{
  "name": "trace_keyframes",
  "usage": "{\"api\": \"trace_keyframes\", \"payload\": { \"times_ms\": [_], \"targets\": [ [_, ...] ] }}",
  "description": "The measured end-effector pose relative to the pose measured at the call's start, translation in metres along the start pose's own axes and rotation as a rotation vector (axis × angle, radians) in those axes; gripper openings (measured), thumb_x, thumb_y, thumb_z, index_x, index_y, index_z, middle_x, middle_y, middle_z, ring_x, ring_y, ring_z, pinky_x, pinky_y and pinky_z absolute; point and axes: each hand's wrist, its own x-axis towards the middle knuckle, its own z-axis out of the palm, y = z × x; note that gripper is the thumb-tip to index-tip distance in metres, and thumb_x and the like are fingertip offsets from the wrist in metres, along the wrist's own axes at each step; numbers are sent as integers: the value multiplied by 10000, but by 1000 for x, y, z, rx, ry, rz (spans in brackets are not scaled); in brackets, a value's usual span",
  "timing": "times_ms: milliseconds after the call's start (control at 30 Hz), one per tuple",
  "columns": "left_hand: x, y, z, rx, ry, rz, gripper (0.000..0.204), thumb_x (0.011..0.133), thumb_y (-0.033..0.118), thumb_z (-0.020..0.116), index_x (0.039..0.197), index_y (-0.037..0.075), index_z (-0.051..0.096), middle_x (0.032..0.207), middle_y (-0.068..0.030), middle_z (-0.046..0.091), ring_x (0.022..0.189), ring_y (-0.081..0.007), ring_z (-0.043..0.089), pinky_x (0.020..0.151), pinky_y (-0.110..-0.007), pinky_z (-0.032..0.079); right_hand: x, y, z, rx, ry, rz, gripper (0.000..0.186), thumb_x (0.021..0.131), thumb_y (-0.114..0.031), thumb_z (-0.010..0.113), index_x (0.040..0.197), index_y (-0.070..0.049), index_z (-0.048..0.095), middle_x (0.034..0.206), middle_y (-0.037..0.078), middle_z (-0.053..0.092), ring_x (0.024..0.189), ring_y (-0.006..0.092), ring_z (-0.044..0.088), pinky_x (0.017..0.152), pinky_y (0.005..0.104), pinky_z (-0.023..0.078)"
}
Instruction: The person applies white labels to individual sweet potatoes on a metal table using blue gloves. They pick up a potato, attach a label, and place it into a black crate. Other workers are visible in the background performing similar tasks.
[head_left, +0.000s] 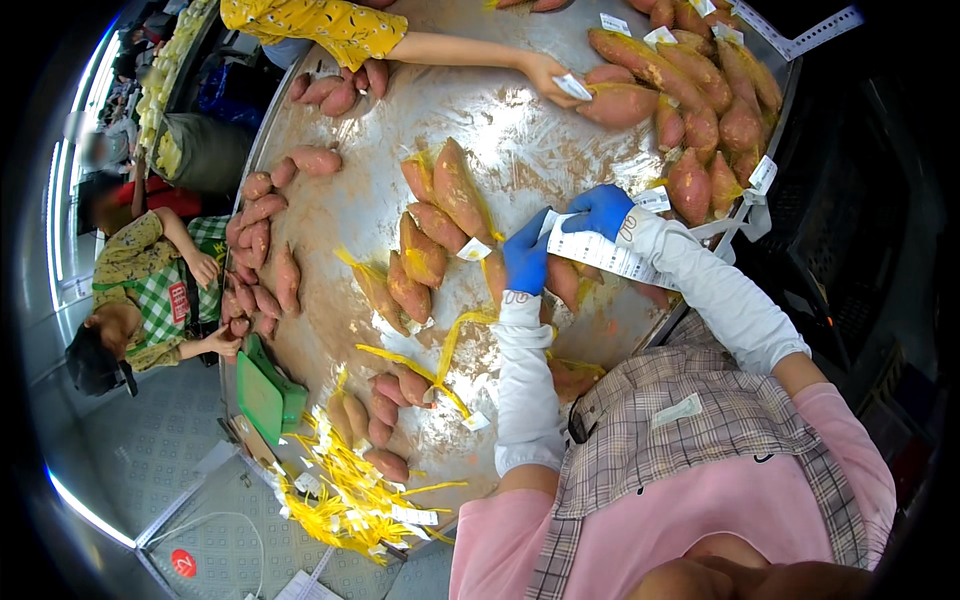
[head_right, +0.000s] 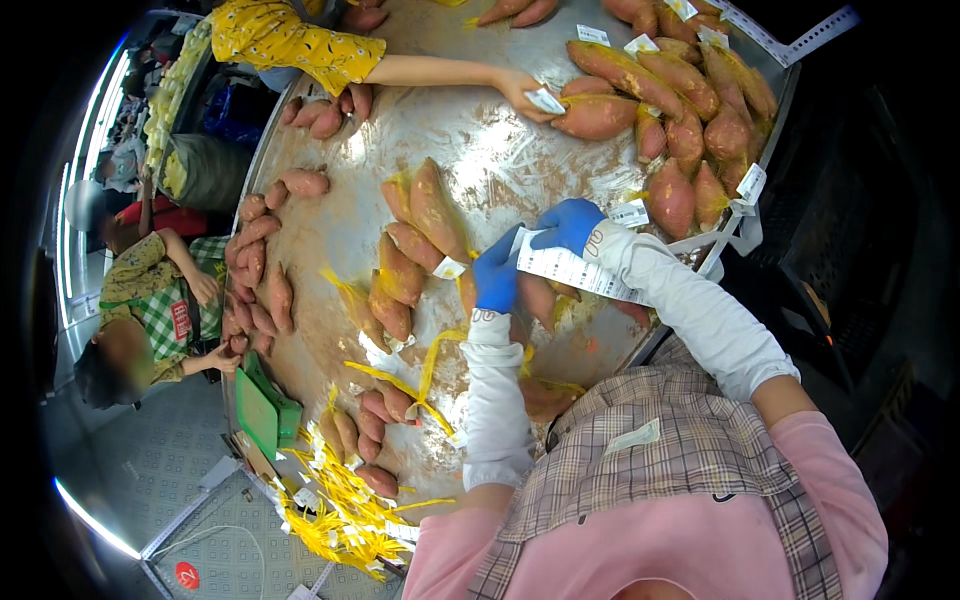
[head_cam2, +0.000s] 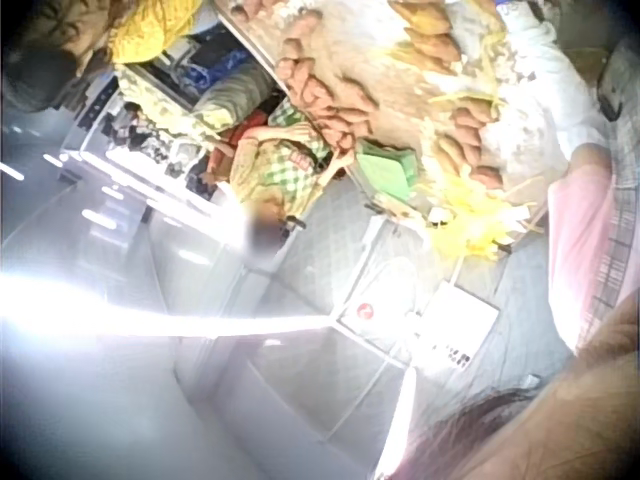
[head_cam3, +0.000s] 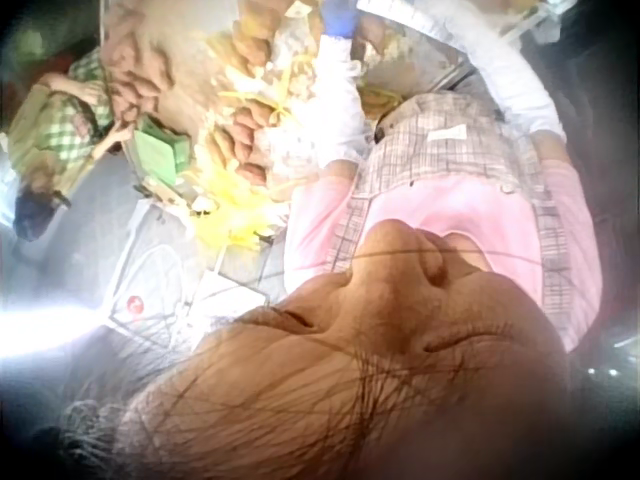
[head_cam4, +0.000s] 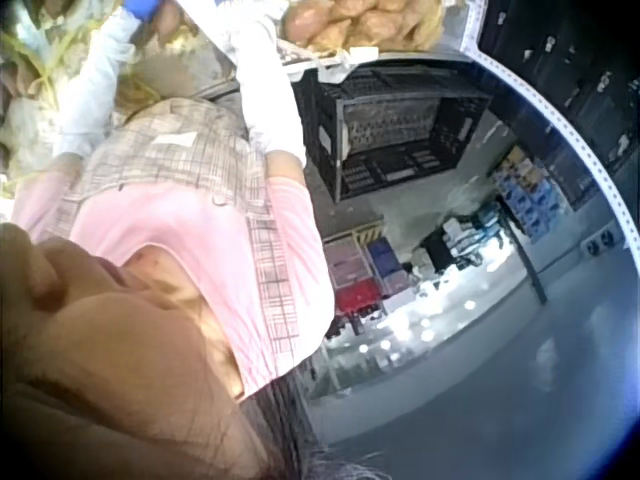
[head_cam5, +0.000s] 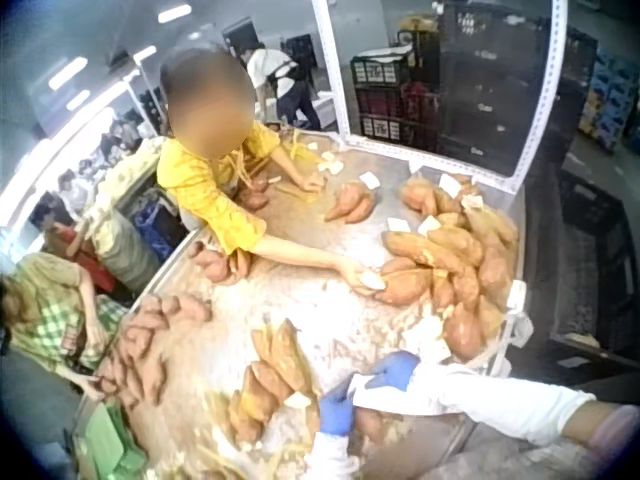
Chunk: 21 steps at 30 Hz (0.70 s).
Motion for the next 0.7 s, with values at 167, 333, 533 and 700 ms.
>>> {"api": "trace_keyframes", "payload": {
  "times_ms": [167, 333, 533, 700],
  "targets": [
    [-1, 4, -14, -148, -145, -43, 502, 859, 38, 535, 1340, -31, 412, 1207, -163, 568, 1069, -182, 549, 926, -271, 429, 5, -3, 4, -8, -9, 107, 412, 719, -461, 680, 927, -108, 715, 808, 132, 679, 740, 250, 656, 695, 332, 492],
    [-9, 13, -21, -228, -195, -73, 579, 824, -65, 470, 1385, -34, 329, 1273, -169, 519, 1165, -196, 492, 999, -280, 372, 3, -6, 15, 80, 52, 171, 421, 717, -472, 680, 918, -105, 722, 808, 131, 684, 735, 249, 660, 704, 326, 500],
    [-10, 14, -23, -237, -213, -69, 582, 813, -68, 471, 1379, -42, 336, 1299, -169, 499, 1198, -200, 471, 1019, -278, 349, 7, -6, 16, 5, 45, 149, 425, 720, -471, 667, 920, -100, 723, 810, 138, 684, 741, 256, 661, 710, 328, 501],
    [-11, 17, -22, -248, -234, -25, 568, 808, -79, 456, 1367, -46, 358, 1304, -169, 495, 1198, -197, 473, 1022, -275, 343, 8, -15, 12, 3, 9, 183, 430, 718, -462, 668, 920, -86, 719, 819, 147, 681, 746, 261, 657, 708, 334, 499]
  ]
}}
